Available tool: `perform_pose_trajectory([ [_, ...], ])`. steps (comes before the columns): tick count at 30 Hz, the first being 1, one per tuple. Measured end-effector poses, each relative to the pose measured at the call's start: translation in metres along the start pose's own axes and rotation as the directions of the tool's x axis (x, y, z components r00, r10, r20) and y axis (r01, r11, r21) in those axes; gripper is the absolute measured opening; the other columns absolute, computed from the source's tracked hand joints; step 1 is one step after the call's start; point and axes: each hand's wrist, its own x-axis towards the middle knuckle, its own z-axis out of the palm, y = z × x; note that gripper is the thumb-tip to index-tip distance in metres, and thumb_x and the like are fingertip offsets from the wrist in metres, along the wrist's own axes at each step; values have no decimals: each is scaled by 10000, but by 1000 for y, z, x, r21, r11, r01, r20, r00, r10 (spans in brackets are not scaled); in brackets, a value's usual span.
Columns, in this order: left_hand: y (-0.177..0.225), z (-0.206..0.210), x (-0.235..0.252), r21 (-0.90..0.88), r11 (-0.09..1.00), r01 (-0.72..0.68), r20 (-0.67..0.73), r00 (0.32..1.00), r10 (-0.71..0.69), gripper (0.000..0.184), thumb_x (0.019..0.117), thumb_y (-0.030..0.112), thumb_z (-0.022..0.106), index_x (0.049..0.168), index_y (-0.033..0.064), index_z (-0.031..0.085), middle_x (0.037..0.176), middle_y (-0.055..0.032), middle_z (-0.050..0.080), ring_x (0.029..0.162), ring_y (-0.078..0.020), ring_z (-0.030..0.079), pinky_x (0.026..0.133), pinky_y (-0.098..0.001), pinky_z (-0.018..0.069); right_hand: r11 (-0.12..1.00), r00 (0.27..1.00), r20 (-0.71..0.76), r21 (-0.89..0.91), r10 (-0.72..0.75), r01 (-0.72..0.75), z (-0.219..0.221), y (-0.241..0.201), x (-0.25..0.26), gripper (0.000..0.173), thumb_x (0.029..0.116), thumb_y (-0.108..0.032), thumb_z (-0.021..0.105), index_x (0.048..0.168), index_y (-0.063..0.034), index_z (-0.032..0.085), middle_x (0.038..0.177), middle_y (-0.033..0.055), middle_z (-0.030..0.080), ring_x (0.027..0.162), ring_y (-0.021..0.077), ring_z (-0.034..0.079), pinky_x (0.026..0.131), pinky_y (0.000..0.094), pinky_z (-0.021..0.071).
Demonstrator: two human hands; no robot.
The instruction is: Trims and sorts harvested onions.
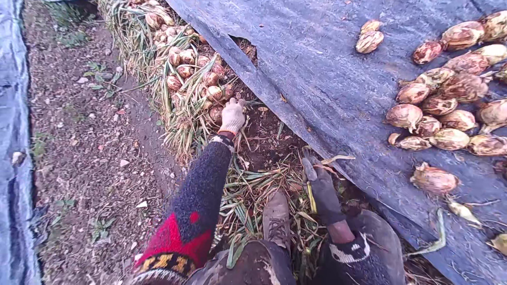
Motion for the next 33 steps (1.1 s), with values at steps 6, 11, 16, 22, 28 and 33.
perform_pose_trajectory([
  [6, 18, -28, -70, -843, 533, 77, 17, 993, -117, 599, 792, 352, 868, 1260, 71, 623, 1087, -107, 704, 930, -207, 703, 823, -427, 614, 994, 992, 105, -94, 68, -58, 8, 9, 2, 511, 1024, -481, 557, 1422, -162, 580, 911, 47, 697, 718, 141, 644, 674, 371, 575],
  [11, 42, -43, -164, -971, -215, 102, 81, 992, 101, 700, 778, 95, 828, 1353, -8, 442, 1115, -246, 657, 913, -351, 706, 794, -493, 629, 972, 961, 266, 196, 71, -126, 22, 15, -10, 552, 1033, -481, 546, 1454, -124, 535, 857, 62, 653, 663, 158, 606, 593, 329, 556],
  [16, 60, -31, -248, -966, 258, 29, 88, 972, 218, 670, 743, 420, 875, 1250, 67, 616, 1273, -77, 644, 1079, -182, 668, 883, -378, 609, 930, 963, 265, 340, 50, -142, 34, 16, -23, 488, 1060, -506, 450, 1257, -94, 621, 719, 38, 600, 509, 130, 536, 449, 302, 510],
  [22, 60, -14, -267, -791, 612, -22, 45, 995, 93, 545, 766, 313, 806, 1236, 94, 641, 1205, -25, 684, 1062, -99, 670, 917, -340, 590, 946, 965, 198, 241, 173, -219, 47, 21, -31, 493, 1073, -505, 425, 1051, -73, 662, 604, 26, 518, 449, 142, 483, 415, 323, 469],
  [28, -21, -46, -189, -951, 277, 137, 136, 990, -22, 562, 875, 253, 765, 1363, 48, 579, 1209, -134, 691, 1011, -241, 718, 831, -425, 643, 985, 974, 227, -159, -31, 68, 47, 25, -45, 586, 1043, -578, 403, 1283, -107, 655, 907, 80, 688, 791, 187, 673, 733, 397, 592],
  [33, -16, -125, -165, -979, 189, -74, -6, 941, 339, 504, 900, 285, 774, 1313, 34, 630, 1247, -156, 699, 1097, -299, 705, 943, -474, 613, 780, 512, 769, -566, 384, 266, 65, 21, -55, 722, 863, -765, 584, 1245, -155, 651, 1052, 104, 712, 989, 257, 692, 887, 560, 550],
])
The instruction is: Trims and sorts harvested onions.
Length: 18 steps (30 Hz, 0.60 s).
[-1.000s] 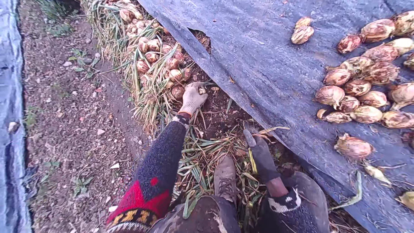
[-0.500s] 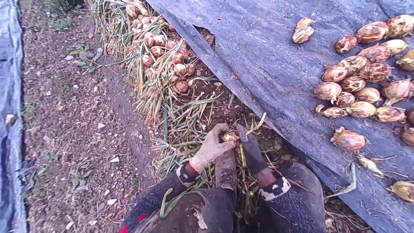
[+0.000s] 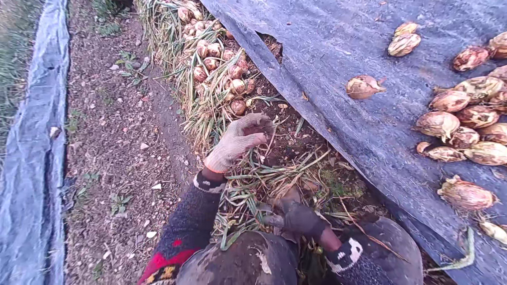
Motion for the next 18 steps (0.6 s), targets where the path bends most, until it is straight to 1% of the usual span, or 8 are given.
perform_pose_trajectory([
  [1, -12, -9, 16, 309, 946, 102, -173, 984, -50, 434, 909, 301, 755, 1287, 107, 668, 1195, -62, 723, 1059, -197, 713, 920, -405, 617, 999, 998, 62, 26, -31, 29, 3, 0, -1, 663, 875, -734, 604, 1222, -173, 662, 1031, 82, 713, 962, 233, 692, 875, 541, 556],
  [2, -33, -21, 35, 529, 807, 261, -346, 935, -75, 437, 898, 325, 748, 1290, 148, 671, 1195, -42, 708, 1067, -174, 691, 931, -414, 590, 999, 997, 64, 40, -35, 33, 5, 1, -2, 648, 880, -727, 603, 1239, -192, 664, 1039, 69, 721, 965, 220, 699, 882, 536, 561],
  [3, -58, -36, 53, 636, 653, 410, -476, 875, -86, 490, 877, 330, 746, 1323, 147, 657, 1258, -92, 680, 1138, -239, 660, 974, -490, 549, 999, 1000, 29, 40, -6, 5, 3, 2, -4, 663, 883, -736, 588, 1275, -205, 648, 1058, 70, 722, 975, 224, 702, 888, 538, 562],
  [5, -99, -61, 81, 717, 372, 590, -603, 792, -95, 613, 843, 325, 748, 1410, 149, 595, 1417, -189, 567, 1276, -382, 576, 1005, -608, 503, 994, 990, -90, 3, 108, -108, -7, 3, -6, 708, 901, -747, 538, 1363, -214, 597, 1144, 93, 711, 1051, 259, 693, 931, 561, 544],
  [8, -136, -82, 103, 797, 42, 602, -598, 797, -84, 827, 789, 305, 791, 1526, 138, 457, 1449, -253, 522, 1340, -485, 488, 1011, -687, 452, 976, 933, -294, -3, 207, -218, -19, 11, 0, 770, 904, -786, 466, 1452, -249, 532, 1175, 99, 718, 1102, 284, 688, 944, 579, 536],
  [10, -140, -84, 114, 800, -15, 600, -600, 798, -64, 868, 735, 350, 815, 1498, 115, 474, 1401, -251, 555, 1306, -482, 512, 995, -690, 451, 978, 907, -369, 46, 205, -202, -22, 14, 3, 773, 910, -783, 457, 1464, -249, 534, 1181, 88, 719, 1110, 264, 688, 955, 562, 539],
  [14, -147, -88, 116, 773, 75, 630, -632, 775, 2, 874, 678, 411, 814, 1470, 179, 527, 1392, -196, 580, 1317, -433, 517, 1019, -682, 426, 976, 873, -443, 154, 207, -153, -26, 18, 7, 740, 908, -769, 487, 1428, -249, 569, 1192, 55, 720, 1114, 212, 686, 974, 529, 539],
  [18, -156, -86, 90, 889, 142, 436, -452, 886, 108, 794, 669, 426, 810, 1399, 201, 596, 1387, -118, 610, 1361, -362, 496, 1169, -636, 291, 968, 802, -573, 251, 169, -25, -30, 22, 11, 630, 945, -656, 554, 1446, -275, 573, 1282, 12, 696, 1188, 150, 652, 1035, 479, 522],
])
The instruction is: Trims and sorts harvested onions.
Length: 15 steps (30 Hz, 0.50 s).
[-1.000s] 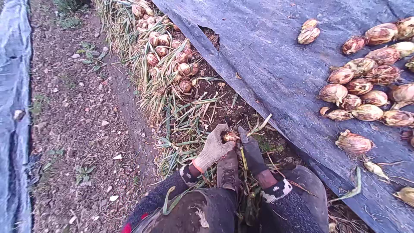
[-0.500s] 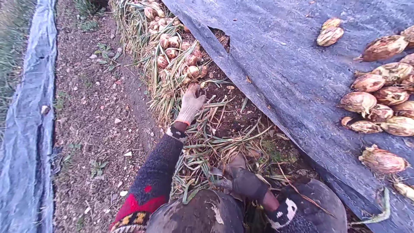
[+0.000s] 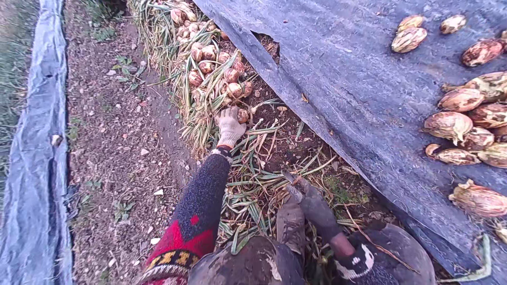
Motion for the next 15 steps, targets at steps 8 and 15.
perform_pose_trajectory([
  [8, 76, -30, -142, -763, 619, -188, 83, 921, 381, 894, 632, 407, 913, 1345, 19, 540, 1332, -137, 620, 1254, -180, 597, 1086, -365, 511, 942, 954, -299, 311, -29, 126, -15, -2, 6, 657, 955, -521, 652, 1482, -150, 528, 1387, 21, 640, 1238, 92, 614, 1064, 367, 517],
  [15, 105, -81, -208, -922, 388, 17, 285, 707, 648, 867, 738, 380, 875, 1440, 55, 484, 1391, -82, 588, 1232, -122, 600, 1057, -339, 527, 837, 901, -380, 405, -211, 367, -14, 1, -7, 405, 1010, -353, 631, 1286, -60, 679, 1190, 53, 738, 1106, 124, 695, 1002, 345, 572],
])
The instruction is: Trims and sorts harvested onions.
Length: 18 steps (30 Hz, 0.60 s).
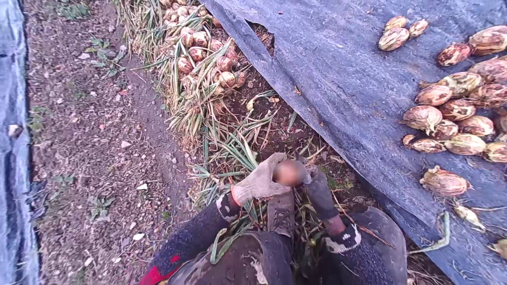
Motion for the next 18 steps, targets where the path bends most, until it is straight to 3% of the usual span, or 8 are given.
perform_pose_trajectory([
  [4, 12, 0, -14, 125, 989, 84, -25, 996, -82, 843, 758, 492, 863, 1440, 122, 534, 1374, -46, 616, 1200, -97, 620, 1035, -339, 542, 989, 999, 37, -144, 35, -30, 6, 7, -7, 408, 1021, -454, 577, 1292, -179, 709, 1200, -8, 742, 1091, 103, 699, 980, 379, 583],
  [6, 10, 6, -22, 176, 979, 101, -111, 990, -82, 855, 752, 488, 866, 1447, 116, 537, 1370, -59, 608, 1222, -111, 603, 1051, -341, 529, 986, 998, 18, -157, 63, -59, 12, 8, -9, 384, 1037, -446, 545, 1278, -209, 725, 1075, -2, 761, 907, 111, 716, 824, 377, 610],
  [8, 10, 12, -28, 104, 988, 115, -184, 978, -95, 862, 727, 443, 895, 1436, 102, 541, 1329, -44, 642, 1185, -99, 632, 1034, -339, 552, 997, 998, 18, -36, 64, -63, 14, 2, -13, 368, 1053, -397, 535, 1196, -138, 754, 862, 40, 735, 673, 136, 661, 637, 349, 591],
  [10, 21, 13, -31, 30, 990, 136, -210, 970, -127, 847, 697, 417, 917, 1402, 109, 565, 1264, -10, 678, 1118, -76, 661, 992, -335, 576, 992, 996, 71, 116, 50, -58, 10, -7, -15, 382, 1054, -379, 541, 1131, -68, 750, 718, 57, 662, 542, 138, 569, 530, 321, 539],
  [12, 34, 16, -31, 37, 992, 119, -215, 971, -108, 833, 680, 426, 923, 1371, 104, 586, 1241, -9, 685, 1103, -75, 665, 981, -330, 581, 987, 996, 91, 162, 9, -24, 2, -14, -19, 378, 1049, -388, 549, 1102, -73, 752, 672, 30, 637, 509, 107, 542, 499, 287, 519],
  [15, 45, 24, -21, 195, 977, 89, -250, 967, -39, 873, 703, 477, 891, 1402, 70, 562, 1325, -73, 644, 1198, -118, 627, 1043, -343, 537, 984, 995, 37, 159, -94, 87, -8, -24, -22, 378, 1045, -400, 554, 1084, -81, 753, 716, 6, 671, 547, 86, 581, 527, 274, 543],
  [17, 35, 17, -5, 308, 923, 232, -352, 929, -116, 926, 738, 548, 839, 1449, 53, 514, 1346, -109, 631, 1210, -177, 632, 1026, -406, 544, 958, 982, 68, 241, -178, 157, -12, -45, -35, 363, 1061, -377, 525, 1151, -90, 728, 674, -3, 628, 528, 89, 563, 505, 279, 530],
  [18, 17, 5, 7, 278, 893, 353, -427, 878, -214, 932, 734, 581, 820, 1450, 67, 516, 1310, -93, 661, 1178, -184, 651, 1007, -436, 551, 931, 963, 113, 303, -246, 202, -13, -59, -46, 355, 1066, -375, 519, 1201, -113, 719, 670, -17, 629, 534, 74, 565, 509, 267, 530],
])
